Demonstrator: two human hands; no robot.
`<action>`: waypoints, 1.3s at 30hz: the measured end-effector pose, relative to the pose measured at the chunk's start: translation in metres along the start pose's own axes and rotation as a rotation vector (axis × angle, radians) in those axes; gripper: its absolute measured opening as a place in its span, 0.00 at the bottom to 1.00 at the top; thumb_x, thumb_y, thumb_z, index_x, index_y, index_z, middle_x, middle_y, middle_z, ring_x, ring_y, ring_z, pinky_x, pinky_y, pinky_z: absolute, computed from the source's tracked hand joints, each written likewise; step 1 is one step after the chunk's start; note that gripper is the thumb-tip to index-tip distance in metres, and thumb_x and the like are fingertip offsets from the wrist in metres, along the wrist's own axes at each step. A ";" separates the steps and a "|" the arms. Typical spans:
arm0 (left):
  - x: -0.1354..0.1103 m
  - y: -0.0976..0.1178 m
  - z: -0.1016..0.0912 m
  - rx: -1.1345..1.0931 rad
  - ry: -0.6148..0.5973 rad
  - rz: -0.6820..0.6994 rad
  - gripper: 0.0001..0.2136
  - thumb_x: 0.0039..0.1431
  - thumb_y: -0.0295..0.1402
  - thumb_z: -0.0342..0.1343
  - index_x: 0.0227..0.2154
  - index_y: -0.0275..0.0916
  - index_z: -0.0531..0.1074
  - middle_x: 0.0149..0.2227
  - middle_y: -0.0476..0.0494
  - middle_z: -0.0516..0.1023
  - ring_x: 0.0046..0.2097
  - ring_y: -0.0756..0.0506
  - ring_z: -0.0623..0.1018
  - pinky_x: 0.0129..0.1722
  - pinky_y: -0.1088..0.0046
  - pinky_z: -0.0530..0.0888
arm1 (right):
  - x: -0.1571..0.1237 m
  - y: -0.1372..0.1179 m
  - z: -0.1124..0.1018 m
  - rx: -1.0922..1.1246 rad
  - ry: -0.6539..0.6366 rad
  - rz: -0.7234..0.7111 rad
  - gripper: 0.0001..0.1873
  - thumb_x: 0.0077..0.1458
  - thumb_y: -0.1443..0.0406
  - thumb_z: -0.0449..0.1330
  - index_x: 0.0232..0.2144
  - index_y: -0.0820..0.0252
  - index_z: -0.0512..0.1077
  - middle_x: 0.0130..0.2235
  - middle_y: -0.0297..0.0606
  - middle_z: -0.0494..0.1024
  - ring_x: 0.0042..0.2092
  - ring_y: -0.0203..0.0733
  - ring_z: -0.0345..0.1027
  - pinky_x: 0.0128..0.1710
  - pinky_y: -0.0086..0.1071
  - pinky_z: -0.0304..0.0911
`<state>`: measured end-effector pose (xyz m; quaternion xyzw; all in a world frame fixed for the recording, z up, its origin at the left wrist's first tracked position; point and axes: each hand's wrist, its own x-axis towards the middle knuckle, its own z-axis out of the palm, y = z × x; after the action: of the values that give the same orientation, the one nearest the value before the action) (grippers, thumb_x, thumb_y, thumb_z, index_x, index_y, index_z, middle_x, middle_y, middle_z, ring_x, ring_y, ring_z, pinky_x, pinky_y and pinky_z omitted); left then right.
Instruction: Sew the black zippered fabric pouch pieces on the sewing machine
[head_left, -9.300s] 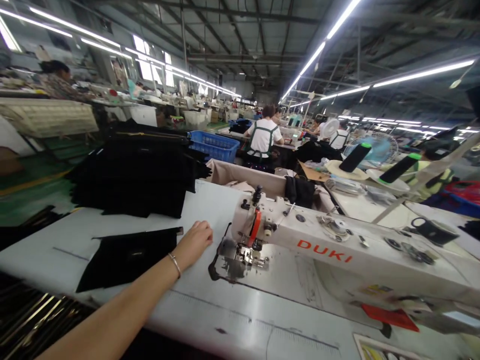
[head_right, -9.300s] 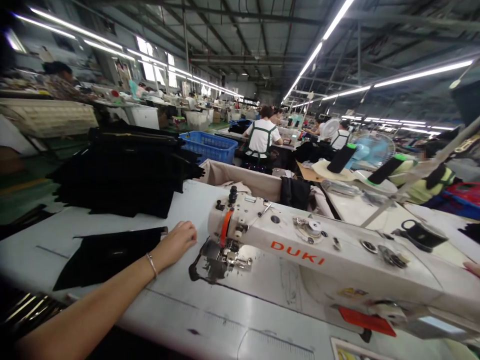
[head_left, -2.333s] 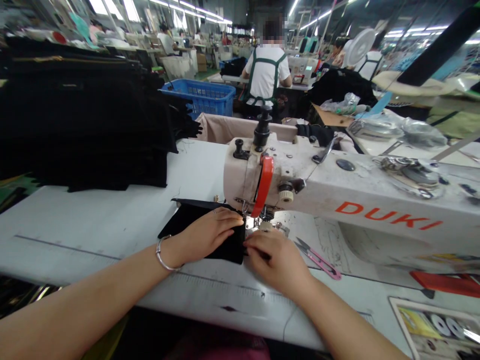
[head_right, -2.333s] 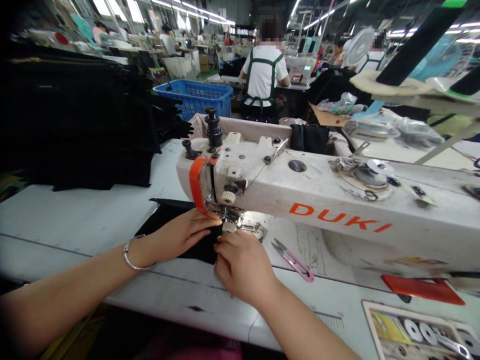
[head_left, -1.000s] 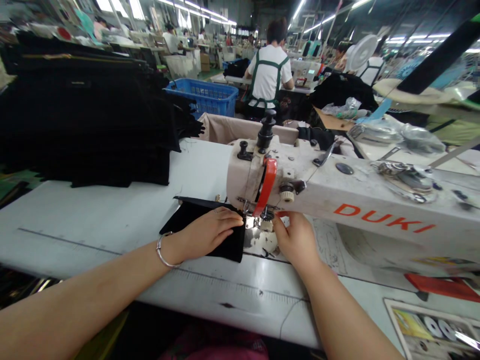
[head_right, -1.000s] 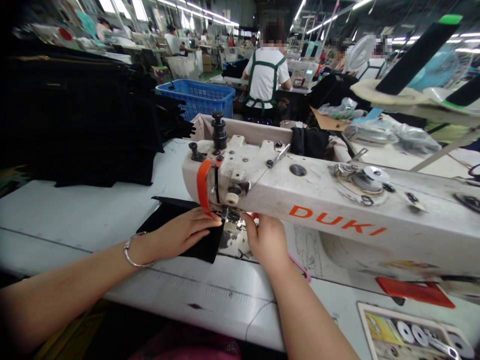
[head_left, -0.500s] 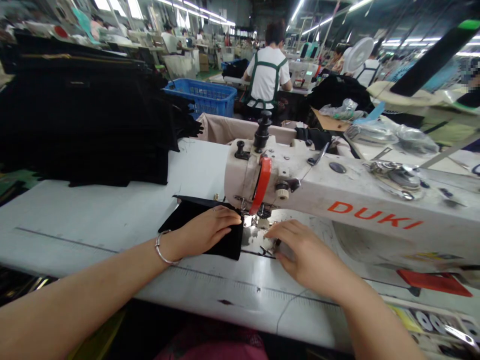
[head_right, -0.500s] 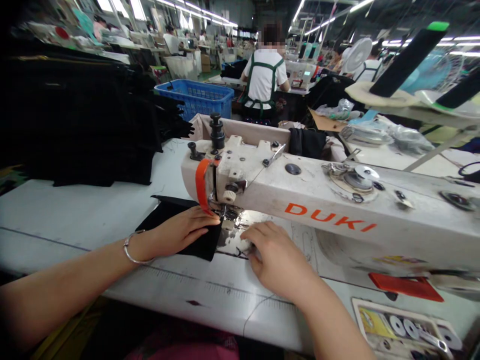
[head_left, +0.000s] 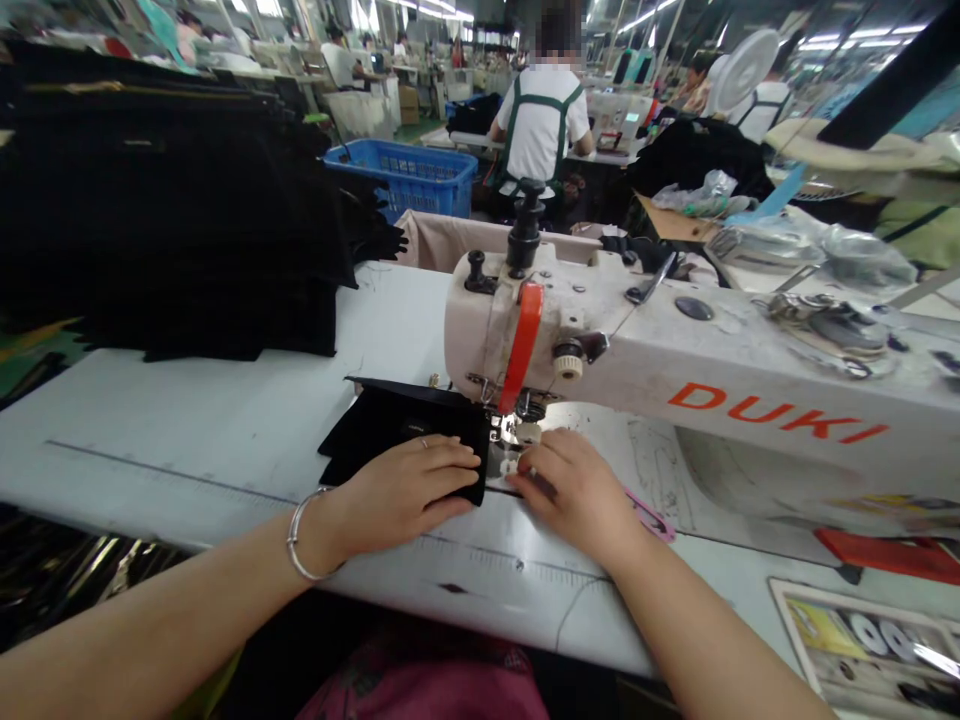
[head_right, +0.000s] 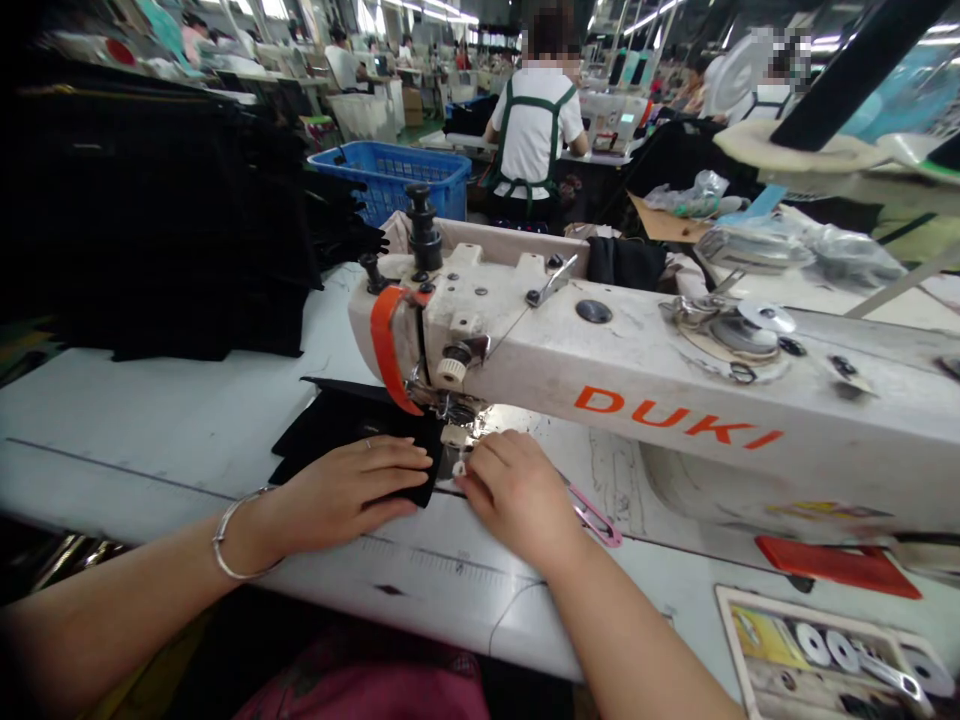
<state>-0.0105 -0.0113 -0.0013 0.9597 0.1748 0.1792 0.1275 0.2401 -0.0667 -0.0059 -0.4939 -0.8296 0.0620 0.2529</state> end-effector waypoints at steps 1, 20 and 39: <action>-0.001 0.002 0.000 -0.002 0.007 -0.014 0.13 0.67 0.33 0.52 0.51 0.37 0.72 0.53 0.42 0.77 0.57 0.44 0.73 0.60 0.62 0.69 | -0.004 -0.004 -0.001 0.035 -0.032 -0.062 0.05 0.63 0.65 0.58 0.34 0.59 0.70 0.35 0.39 0.73 0.40 0.45 0.65 0.42 0.39 0.62; 0.000 0.008 0.004 -0.037 0.231 -0.117 0.10 0.67 0.27 0.52 0.48 0.38 0.74 0.48 0.44 0.78 0.50 0.47 0.77 0.53 0.68 0.75 | -0.002 -0.025 0.012 -0.032 -0.021 -0.260 0.09 0.66 0.68 0.53 0.37 0.60 0.74 0.34 0.36 0.75 0.35 0.42 0.63 0.34 0.37 0.59; 0.010 -0.013 0.006 0.123 -0.032 0.159 0.11 0.66 0.23 0.49 0.48 0.34 0.72 0.51 0.41 0.76 0.57 0.46 0.72 0.65 0.65 0.64 | -0.004 -0.025 0.008 0.092 -0.031 -0.155 0.09 0.65 0.66 0.56 0.42 0.57 0.76 0.41 0.39 0.78 0.40 0.43 0.67 0.41 0.40 0.65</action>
<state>-0.0033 0.0031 -0.0080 0.9793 0.1065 0.1626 0.0564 0.2183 -0.0810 -0.0056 -0.4149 -0.8655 0.0878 0.2667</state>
